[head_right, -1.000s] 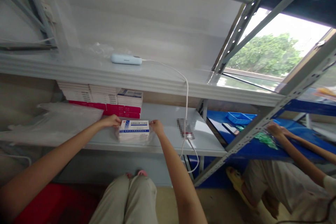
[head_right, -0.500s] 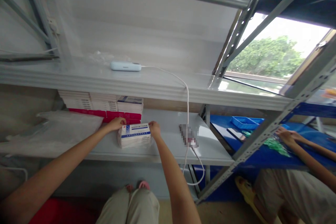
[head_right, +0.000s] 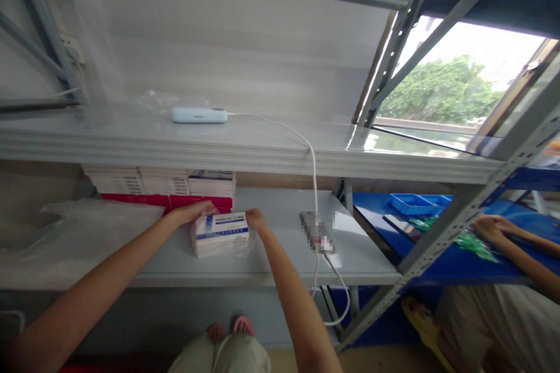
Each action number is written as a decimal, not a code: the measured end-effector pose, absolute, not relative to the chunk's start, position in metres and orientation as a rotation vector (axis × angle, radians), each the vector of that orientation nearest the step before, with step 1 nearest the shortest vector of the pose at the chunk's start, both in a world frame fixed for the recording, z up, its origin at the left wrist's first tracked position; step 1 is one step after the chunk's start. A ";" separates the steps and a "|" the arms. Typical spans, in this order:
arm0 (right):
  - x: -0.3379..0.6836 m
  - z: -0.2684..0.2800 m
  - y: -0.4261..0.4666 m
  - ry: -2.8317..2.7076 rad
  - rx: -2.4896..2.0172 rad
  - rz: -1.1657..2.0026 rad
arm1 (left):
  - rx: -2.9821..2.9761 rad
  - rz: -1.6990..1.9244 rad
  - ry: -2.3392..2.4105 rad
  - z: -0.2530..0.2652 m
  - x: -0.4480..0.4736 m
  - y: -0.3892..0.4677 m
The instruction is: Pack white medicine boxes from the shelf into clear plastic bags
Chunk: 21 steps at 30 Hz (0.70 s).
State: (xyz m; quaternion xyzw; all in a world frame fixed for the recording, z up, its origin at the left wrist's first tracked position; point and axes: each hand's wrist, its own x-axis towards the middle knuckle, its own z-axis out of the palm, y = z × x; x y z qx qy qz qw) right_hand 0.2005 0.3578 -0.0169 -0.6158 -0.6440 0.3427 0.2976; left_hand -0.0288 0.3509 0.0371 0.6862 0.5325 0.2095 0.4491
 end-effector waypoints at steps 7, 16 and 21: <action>0.195 -0.001 0.321 -1.598 -1.614 0.723 | 1.965 0.653 1.488 0.049 -0.004 0.341; 0.249 0.034 0.279 -1.640 -1.695 0.403 | 2.483 0.955 1.582 0.064 -0.064 0.269; 0.266 0.059 0.256 -1.721 -1.498 0.738 | 2.366 0.609 1.881 0.063 -0.096 0.225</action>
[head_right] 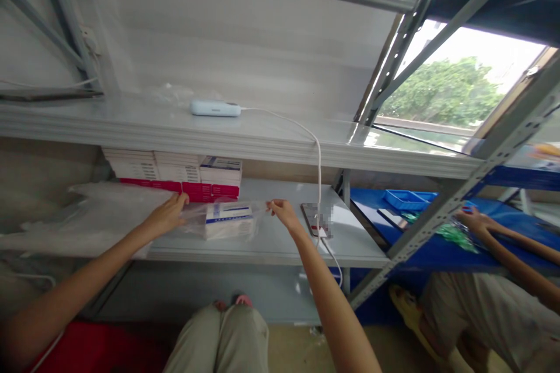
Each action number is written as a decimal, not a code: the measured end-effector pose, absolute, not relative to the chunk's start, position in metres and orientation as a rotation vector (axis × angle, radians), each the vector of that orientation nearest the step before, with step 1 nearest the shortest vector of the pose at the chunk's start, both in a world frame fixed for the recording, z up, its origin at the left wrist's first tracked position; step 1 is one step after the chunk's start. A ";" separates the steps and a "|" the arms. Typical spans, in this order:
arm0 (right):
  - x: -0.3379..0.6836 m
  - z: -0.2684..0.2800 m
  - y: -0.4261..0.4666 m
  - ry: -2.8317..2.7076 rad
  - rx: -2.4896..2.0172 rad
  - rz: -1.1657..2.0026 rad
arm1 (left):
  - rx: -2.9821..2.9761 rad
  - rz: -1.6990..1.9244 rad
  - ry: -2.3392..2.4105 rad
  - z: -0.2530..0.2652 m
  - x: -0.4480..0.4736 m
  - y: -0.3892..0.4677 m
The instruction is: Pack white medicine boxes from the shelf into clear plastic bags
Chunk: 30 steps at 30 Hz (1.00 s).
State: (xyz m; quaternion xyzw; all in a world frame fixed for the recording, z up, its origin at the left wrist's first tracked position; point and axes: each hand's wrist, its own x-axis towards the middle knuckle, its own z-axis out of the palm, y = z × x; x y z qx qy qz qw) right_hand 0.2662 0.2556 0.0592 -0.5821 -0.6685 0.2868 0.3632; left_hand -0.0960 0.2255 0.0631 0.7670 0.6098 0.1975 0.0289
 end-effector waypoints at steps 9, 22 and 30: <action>0.200 0.082 0.245 -1.477 -1.135 0.859 | 1.845 1.093 1.319 0.077 -0.083 0.220; 0.156 0.049 0.268 -1.411 -0.877 1.151 | 2.314 1.114 1.197 0.098 -0.011 0.235; 0.167 0.034 0.277 -1.347 -0.782 1.187 | 2.520 0.946 1.363 0.082 -0.017 0.218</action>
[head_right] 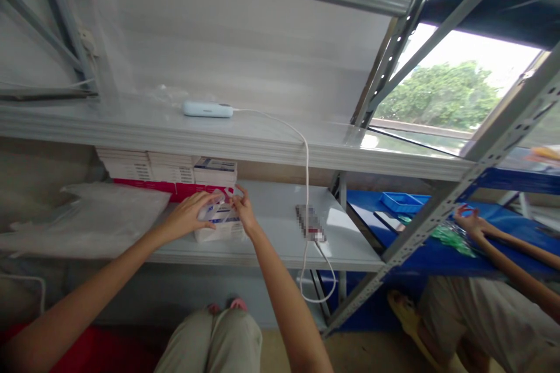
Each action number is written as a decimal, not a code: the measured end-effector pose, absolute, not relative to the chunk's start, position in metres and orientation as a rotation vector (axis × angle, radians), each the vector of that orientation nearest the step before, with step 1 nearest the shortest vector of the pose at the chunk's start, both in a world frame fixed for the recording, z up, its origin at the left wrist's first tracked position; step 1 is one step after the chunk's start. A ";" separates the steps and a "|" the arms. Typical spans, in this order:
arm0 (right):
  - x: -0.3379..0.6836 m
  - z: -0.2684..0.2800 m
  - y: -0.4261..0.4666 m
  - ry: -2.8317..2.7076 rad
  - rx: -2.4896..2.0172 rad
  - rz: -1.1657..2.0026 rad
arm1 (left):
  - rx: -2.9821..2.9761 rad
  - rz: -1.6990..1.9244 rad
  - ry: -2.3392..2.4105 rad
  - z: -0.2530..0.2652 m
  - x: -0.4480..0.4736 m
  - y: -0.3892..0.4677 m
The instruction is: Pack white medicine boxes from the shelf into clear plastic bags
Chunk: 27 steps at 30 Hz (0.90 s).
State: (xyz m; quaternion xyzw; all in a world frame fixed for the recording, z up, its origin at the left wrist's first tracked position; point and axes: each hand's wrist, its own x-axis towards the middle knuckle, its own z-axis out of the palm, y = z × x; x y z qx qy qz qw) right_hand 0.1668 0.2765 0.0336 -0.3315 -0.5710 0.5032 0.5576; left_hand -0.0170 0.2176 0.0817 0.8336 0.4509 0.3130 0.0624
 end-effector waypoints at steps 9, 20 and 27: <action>0.158 0.025 0.288 -1.374 -0.977 1.135 | 2.473 1.208 1.353 0.079 -0.002 0.243; 0.163 0.039 0.265 -1.506 -0.704 1.377 | 2.439 1.231 1.110 0.073 0.012 0.259; 0.161 0.037 0.264 -1.491 -0.743 1.397 | 2.163 1.139 1.055 0.072 0.013 0.284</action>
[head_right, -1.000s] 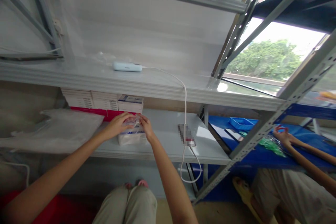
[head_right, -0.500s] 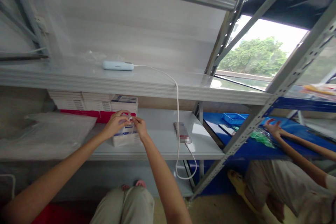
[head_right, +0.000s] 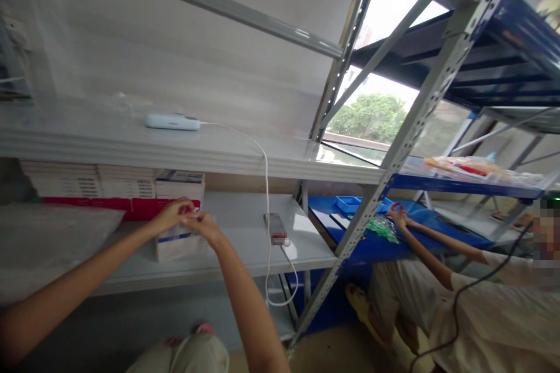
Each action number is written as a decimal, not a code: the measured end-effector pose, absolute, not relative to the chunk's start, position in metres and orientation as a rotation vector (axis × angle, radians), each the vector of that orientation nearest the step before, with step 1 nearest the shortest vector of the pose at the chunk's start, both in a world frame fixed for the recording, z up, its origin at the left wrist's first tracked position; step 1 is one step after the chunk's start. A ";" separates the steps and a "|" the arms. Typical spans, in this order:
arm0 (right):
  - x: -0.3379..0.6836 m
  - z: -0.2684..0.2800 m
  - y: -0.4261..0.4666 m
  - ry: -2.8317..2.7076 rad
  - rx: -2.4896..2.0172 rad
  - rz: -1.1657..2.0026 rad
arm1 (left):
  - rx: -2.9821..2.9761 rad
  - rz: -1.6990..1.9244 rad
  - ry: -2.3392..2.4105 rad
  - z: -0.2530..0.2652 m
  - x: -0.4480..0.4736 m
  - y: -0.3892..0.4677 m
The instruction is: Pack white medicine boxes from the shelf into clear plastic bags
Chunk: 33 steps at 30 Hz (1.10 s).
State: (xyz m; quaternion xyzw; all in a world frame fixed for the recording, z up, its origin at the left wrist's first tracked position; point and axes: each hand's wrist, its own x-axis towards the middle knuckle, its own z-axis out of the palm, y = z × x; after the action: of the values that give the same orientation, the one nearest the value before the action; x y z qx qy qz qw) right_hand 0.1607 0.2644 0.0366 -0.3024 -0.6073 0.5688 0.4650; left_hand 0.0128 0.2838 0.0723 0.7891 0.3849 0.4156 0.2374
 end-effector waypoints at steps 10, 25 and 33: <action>0.148 0.022 0.272 -1.427 -0.841 1.284 | 1.906 1.086 1.011 0.068 -0.004 0.285; 0.151 0.022 0.277 -1.439 -0.916 1.179 | 2.293 1.396 1.172 0.066 -0.014 0.258; 0.164 0.027 0.275 -1.621 -0.809 1.218 | 2.012 1.111 1.014 0.030 -0.007 0.278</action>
State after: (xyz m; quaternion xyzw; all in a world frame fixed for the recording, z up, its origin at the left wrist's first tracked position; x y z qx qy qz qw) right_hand 0.1645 0.2749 0.0274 -0.3290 -0.6587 0.4950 0.4614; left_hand -0.0066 0.2780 0.0304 0.7617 0.3838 0.4204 0.3095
